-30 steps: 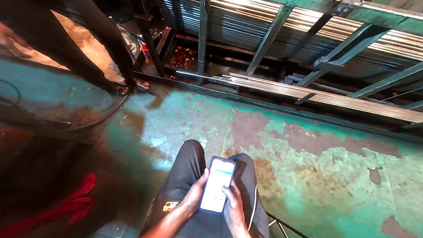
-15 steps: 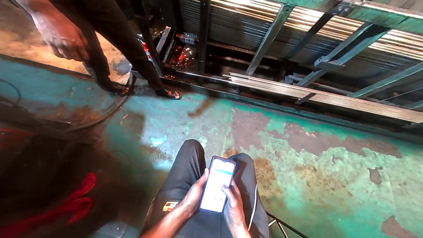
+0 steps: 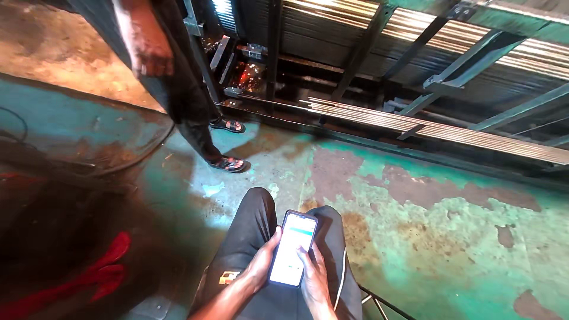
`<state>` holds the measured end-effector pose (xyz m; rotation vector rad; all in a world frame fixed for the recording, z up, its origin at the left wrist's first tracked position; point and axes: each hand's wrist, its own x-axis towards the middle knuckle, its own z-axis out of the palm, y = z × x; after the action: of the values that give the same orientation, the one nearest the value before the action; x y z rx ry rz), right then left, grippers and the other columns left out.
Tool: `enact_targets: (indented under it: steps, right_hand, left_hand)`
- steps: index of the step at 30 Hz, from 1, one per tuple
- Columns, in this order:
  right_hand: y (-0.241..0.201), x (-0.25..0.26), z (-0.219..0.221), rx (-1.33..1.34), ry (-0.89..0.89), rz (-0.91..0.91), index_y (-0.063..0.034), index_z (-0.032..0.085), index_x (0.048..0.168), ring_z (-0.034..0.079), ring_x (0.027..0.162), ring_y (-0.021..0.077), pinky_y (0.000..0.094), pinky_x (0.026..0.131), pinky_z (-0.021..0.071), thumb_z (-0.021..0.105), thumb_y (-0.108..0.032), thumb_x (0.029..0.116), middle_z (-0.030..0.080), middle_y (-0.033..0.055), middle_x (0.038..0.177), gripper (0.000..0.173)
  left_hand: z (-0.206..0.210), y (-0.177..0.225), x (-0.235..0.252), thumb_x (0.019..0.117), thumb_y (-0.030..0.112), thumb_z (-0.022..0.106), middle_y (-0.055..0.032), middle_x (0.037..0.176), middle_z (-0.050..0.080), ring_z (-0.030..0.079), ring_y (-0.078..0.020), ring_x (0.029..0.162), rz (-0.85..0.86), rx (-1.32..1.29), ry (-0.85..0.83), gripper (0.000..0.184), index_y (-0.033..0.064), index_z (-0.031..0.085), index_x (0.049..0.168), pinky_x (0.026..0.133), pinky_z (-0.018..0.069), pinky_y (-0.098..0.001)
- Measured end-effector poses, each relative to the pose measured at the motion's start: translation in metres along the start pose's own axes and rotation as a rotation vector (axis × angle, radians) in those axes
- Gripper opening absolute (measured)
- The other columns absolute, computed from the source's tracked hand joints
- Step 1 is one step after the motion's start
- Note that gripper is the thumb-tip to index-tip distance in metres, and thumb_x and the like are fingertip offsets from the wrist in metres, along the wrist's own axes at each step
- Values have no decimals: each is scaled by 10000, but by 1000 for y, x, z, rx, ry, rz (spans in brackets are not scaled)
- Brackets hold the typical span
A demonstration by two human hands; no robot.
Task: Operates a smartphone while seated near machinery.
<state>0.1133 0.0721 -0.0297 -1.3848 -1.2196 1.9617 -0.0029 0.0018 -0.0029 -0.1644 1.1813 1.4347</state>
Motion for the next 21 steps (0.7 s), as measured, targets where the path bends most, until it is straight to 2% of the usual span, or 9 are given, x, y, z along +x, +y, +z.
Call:
enact_targets:
  steps: [2, 6, 10, 21]
  right_hand:
    - [-1, 0, 0, -3, 3, 7, 58, 460, 1470, 599, 1206, 148, 272, 1015, 501, 573, -125, 914, 574, 190, 1371, 597]
    - [0, 3, 1, 70, -44, -34, 63, 511, 1410, 675, 1075, 126, 288, 948, 560, 525, -143, 917, 673, 143, 1218, 535]
    - [0, 2, 1, 100, -63, -53, 70, 511, 1406, 655, 1115, 113, 274, 984, 535, 488, -135, 939, 661, 136, 1249, 510]
    - [2, 2, 0, 134, -63, -31, 70, 505, 1405, 657, 1116, 126, 291, 981, 543, 494, -142, 939, 659, 142, 1253, 511]
  left_hand:
    - [0, 0, 0, 1119, 433, 233, -117, 1121, 721, 712, -202, 1020, -2, 4, 2, 556, 61, 573, 1353, 897, 595, -385]
    - [0, 0, 0, 1117, 439, 233, -113, 1117, 726, 715, -201, 1019, -1, 2, 5, 558, 67, 578, 1350, 893, 599, -385]
    - [-1, 0, 0, 1115, 449, 233, -115, 1108, 727, 717, -208, 1014, -8, -5, 2, 566, 67, 581, 1345, 889, 600, -392]
    - [0, 0, 1, 1115, 449, 235, -115, 1103, 727, 717, -208, 1006, -8, -21, 9, 560, 69, 576, 1345, 882, 601, -390]
